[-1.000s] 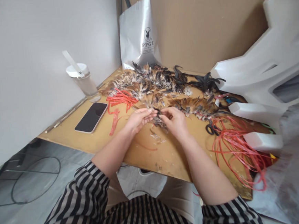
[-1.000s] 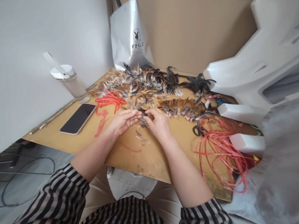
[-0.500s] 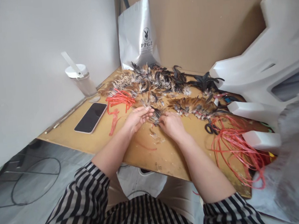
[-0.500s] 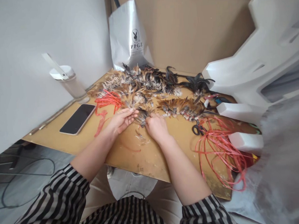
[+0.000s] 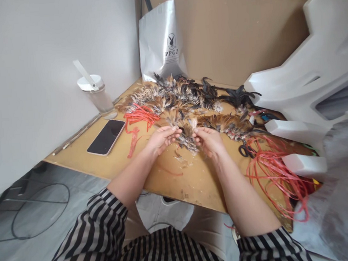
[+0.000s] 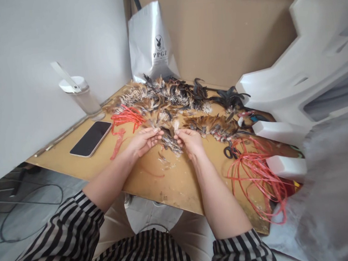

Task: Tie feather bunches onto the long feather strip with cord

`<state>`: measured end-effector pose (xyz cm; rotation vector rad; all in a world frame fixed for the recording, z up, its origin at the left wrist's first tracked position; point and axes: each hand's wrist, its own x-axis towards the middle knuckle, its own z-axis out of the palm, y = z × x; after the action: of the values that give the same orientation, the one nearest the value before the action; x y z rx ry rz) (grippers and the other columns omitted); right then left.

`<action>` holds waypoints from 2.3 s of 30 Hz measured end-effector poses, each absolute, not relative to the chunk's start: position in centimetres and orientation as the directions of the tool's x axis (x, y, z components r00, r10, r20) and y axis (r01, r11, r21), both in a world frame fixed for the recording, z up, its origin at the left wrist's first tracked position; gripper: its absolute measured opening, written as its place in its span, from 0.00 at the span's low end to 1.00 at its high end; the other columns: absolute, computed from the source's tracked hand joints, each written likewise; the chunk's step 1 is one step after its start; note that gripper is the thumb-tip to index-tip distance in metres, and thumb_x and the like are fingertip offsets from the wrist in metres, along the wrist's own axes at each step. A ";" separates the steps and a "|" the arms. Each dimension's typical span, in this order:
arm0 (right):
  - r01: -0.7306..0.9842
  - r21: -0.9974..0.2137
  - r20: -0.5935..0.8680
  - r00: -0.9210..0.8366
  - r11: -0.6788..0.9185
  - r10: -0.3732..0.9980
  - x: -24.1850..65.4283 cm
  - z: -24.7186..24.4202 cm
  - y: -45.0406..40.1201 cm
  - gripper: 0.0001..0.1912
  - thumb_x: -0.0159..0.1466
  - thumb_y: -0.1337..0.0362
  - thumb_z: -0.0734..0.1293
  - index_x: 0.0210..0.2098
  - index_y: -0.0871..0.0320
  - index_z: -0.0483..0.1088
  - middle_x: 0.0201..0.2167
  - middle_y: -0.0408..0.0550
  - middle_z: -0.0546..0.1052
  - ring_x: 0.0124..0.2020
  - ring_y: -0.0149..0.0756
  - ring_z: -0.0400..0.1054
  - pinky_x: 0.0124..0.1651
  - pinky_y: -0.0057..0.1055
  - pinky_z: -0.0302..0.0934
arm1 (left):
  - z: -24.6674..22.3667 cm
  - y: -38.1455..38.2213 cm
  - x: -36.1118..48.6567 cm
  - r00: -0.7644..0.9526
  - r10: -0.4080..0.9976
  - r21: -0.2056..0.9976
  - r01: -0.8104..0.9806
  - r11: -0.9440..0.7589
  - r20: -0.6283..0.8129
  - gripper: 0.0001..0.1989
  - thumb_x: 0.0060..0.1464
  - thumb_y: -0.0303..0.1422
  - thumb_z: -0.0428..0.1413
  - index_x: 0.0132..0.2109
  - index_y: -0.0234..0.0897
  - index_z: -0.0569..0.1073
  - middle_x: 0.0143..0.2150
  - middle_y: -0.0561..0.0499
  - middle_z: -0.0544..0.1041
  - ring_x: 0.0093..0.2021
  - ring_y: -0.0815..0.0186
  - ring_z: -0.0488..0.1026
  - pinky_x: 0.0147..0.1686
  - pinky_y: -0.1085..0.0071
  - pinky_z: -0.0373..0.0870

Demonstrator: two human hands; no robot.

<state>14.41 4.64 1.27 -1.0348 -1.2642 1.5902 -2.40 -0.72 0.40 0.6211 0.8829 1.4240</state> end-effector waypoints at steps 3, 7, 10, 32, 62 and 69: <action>-0.200 -0.944 -0.169 -0.392 -0.263 0.904 13.9 1.4 4.1 0.13 0.43 0.61 0.72 0.24 0.60 0.68 0.23 0.43 0.74 0.17 0.23 0.61 0.19 0.21 0.54 | 0.1 -0.8 -2.2 -0.001 0.988 0.830 -0.543 0.127 -0.152 0.08 0.43 0.28 0.60 0.33 0.29 0.74 0.32 0.46 0.77 0.27 0.73 0.73 0.25 0.81 0.66; -0.220 -0.949 -0.109 -0.444 -0.226 0.889 13.3 1.2 3.5 0.13 0.43 0.61 0.72 0.23 0.60 0.67 0.19 0.40 0.71 0.19 0.23 0.62 0.21 0.21 0.56 | -0.2 -0.9 -2.0 0.041 0.988 0.848 -0.509 0.149 -0.149 0.09 0.43 0.30 0.60 0.33 0.29 0.74 0.33 0.45 0.77 0.28 0.73 0.73 0.26 0.81 0.67; -0.205 -0.966 -0.063 -0.402 -0.157 0.914 13.1 1.0 3.3 0.13 0.43 0.61 0.73 0.23 0.60 0.67 0.17 0.38 0.69 0.19 0.24 0.61 0.21 0.21 0.55 | -0.3 -0.9 -1.9 0.050 0.988 0.856 -0.494 0.149 -0.143 0.09 0.43 0.31 0.60 0.33 0.29 0.74 0.32 0.45 0.77 0.28 0.73 0.73 0.26 0.81 0.67; -0.088 -0.995 0.082 -0.369 0.053 0.926 12.9 1.0 2.9 0.10 0.45 0.63 0.70 0.24 0.60 0.67 0.18 0.39 0.70 0.19 0.25 0.61 0.25 0.24 0.55 | -0.3 -0.8 -1.4 0.006 0.993 0.934 -0.339 0.113 -0.118 0.09 0.41 0.31 0.61 0.27 0.28 0.72 0.24 0.49 0.73 0.21 0.75 0.68 0.22 0.79 0.65; 0.385 -0.821 0.268 -0.392 0.422 0.880 14.8 0.8 4.4 0.08 0.51 0.62 0.64 0.25 0.60 0.72 0.22 0.44 0.73 0.24 0.30 0.63 0.28 0.27 0.55 | 0.0 -0.8 -1.9 -0.110 0.993 0.958 -0.287 0.010 -0.043 0.10 0.42 0.36 0.60 0.26 0.30 0.72 0.20 0.50 0.72 0.18 0.76 0.66 0.21 0.80 0.62; 0.772 -0.398 0.253 -0.427 0.496 0.868 14.2 0.6 4.1 0.12 0.55 0.59 0.60 0.27 0.58 0.72 0.27 0.48 0.74 0.29 0.34 0.65 0.31 0.28 0.54 | 0.1 -0.7 -1.8 -0.149 0.986 0.939 -0.345 0.014 -0.069 0.10 0.41 0.34 0.60 0.27 0.29 0.72 0.22 0.50 0.73 0.19 0.76 0.66 0.20 0.81 0.61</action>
<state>14.21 4.11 0.59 -1.3569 -2.3208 0.3084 -1.84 -0.69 0.09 0.8368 1.0758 1.4377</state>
